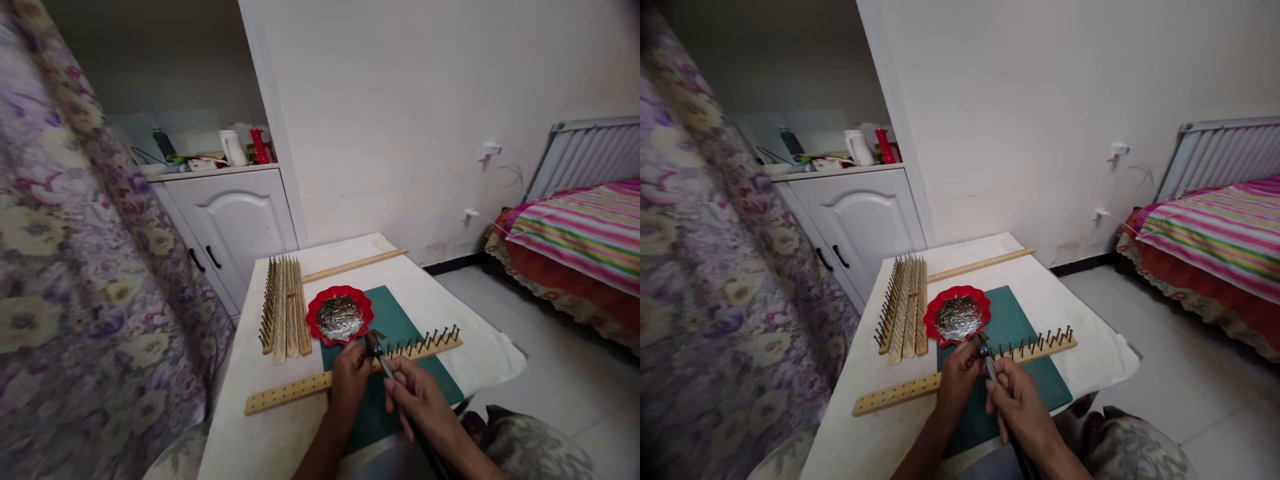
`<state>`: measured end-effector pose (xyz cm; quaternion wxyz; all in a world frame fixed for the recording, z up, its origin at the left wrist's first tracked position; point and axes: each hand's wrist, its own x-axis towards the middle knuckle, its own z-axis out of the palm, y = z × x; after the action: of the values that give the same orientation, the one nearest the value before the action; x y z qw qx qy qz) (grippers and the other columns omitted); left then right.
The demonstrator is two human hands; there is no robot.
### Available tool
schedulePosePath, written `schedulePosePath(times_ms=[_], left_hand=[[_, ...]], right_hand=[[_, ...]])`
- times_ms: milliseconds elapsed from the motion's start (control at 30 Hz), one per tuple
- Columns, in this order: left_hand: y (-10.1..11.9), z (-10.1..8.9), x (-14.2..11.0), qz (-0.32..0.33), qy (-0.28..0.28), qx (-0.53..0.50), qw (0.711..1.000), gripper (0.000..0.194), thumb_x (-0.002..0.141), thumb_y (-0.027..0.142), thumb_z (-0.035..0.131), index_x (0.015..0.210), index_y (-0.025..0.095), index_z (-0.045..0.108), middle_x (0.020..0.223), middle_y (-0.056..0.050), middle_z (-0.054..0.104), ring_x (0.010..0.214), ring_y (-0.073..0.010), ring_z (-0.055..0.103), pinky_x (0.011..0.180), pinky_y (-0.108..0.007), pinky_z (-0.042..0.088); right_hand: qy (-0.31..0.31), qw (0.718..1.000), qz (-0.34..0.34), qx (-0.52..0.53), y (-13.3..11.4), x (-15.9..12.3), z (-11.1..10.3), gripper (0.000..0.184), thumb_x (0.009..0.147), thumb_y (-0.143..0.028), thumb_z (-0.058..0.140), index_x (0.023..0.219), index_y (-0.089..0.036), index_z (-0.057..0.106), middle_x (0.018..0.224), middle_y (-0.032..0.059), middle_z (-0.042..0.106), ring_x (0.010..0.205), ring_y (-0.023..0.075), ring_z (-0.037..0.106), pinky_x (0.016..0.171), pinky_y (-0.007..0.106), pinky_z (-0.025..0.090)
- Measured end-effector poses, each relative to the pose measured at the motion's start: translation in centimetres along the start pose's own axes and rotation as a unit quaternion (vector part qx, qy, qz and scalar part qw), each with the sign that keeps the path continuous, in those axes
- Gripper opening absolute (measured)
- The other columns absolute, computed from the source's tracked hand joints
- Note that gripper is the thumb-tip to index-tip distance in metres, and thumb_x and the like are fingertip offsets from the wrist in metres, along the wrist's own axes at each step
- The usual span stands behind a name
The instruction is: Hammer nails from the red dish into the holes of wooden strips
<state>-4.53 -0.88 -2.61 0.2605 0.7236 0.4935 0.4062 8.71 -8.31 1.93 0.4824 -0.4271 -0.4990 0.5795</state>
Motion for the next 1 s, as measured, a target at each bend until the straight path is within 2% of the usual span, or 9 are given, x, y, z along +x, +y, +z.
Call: schedulePosePath(times_ms=[167,300,467,600,700,767,1000], left_hand=[[-0.1,0.0,-0.1,0.004,0.002,-0.012,1.0,0.012,0.075,0.016,0.052,0.068,0.016,0.061,0.071,0.0,0.057,0.066,-0.0123,0.052,0.061,-0.022,0.037],[0.0,-0.9,-0.8,0.003,-0.017,-0.03,0.999,0.01,0.076,0.019,0.056,0.08,0.018,0.066,0.083,-0.002,0.061,0.074,-0.0143,0.057,0.066,-0.024,0.042],[0.1,-4.1,-0.6,0.003,0.008,0.012,1.0,0.014,0.081,0.024,0.052,0.083,0.019,0.065,0.081,-0.002,0.063,0.074,-0.0146,0.058,0.067,-0.023,0.043],[-0.9,-7.8,2.2,-0.008,0.067,0.106,0.992,0.016,0.084,0.023,0.047,0.085,0.019,0.062,0.083,-0.002,0.063,0.075,-0.0151,0.057,0.068,-0.024,0.043],[-2.1,-9.8,5.1,-0.012,0.028,0.235,0.972,0.017,0.083,0.016,0.045,0.085,0.018,0.062,0.089,-0.003,0.063,0.085,-0.0161,0.056,0.077,-0.026,0.041],[-2.8,-10.3,6.8,-0.02,-0.007,0.294,0.956,0.02,0.083,0.013,0.043,0.086,0.018,0.062,0.092,-0.005,0.062,0.091,-0.0168,0.055,0.081,-0.026,0.039],[-3.9,-9.4,10.4,-0.08,-0.11,0.326,0.936,0.016,0.079,0.015,0.047,0.077,0.013,0.063,0.087,-0.01,0.062,0.089,-0.0206,0.054,0.074,-0.027,0.037]], right_hand=[[0.007,0.999,-0.011,0.03,0.6,-0.8,-0.7,0.026,0.085,-0.044,0.053,0.091,-0.02,0.045,0.06,-0.006,0.061,0.025,0.0003,0.039,0.028,0.011,0.023],[0.014,0.998,-0.009,0.061,2.4,-2.0,-1.7,0.033,0.083,-0.048,0.055,0.096,-0.021,0.042,0.056,-0.0061,0.061,0.023,0.0011,0.039,0.027,0.011,0.019],[0.027,0.997,-0.002,0.077,4.5,-3.1,-2.5,0.035,0.082,-0.049,0.056,0.095,-0.021,0.041,0.054,-0.0068,0.059,0.023,-0.0005,0.037,0.028,0.01,0.017],[0.016,0.997,-0.008,0.079,4.6,-3.3,-2.4,0.035,0.082,-0.05,0.056,0.094,-0.021,0.042,0.056,-0.0051,0.061,0.026,0.0,0.038,0.03,0.011,0.017],[0.018,0.997,-0.003,0.078,4.5,-3.2,-2.2,0.036,0.08,-0.052,0.057,0.092,-0.022,0.042,0.054,-0.0056,0.06,0.026,0.0014,0.038,0.029,0.011,0.017],[0.024,0.996,-0.002,0.082,4.7,-3.1,-2.0,0.036,0.079,-0.053,0.058,0.09,-0.022,0.043,0.053,-0.0064,0.058,0.026,0.0019,0.038,0.029,0.012,0.016],[0.063,0.994,-0.002,0.088,4.8,-3.0,-1.5,0.037,0.074,-0.053,0.063,0.085,-0.021,0.046,0.051,-0.0065,0.057,0.026,0.0029,0.037,0.032,0.015,0.011]])
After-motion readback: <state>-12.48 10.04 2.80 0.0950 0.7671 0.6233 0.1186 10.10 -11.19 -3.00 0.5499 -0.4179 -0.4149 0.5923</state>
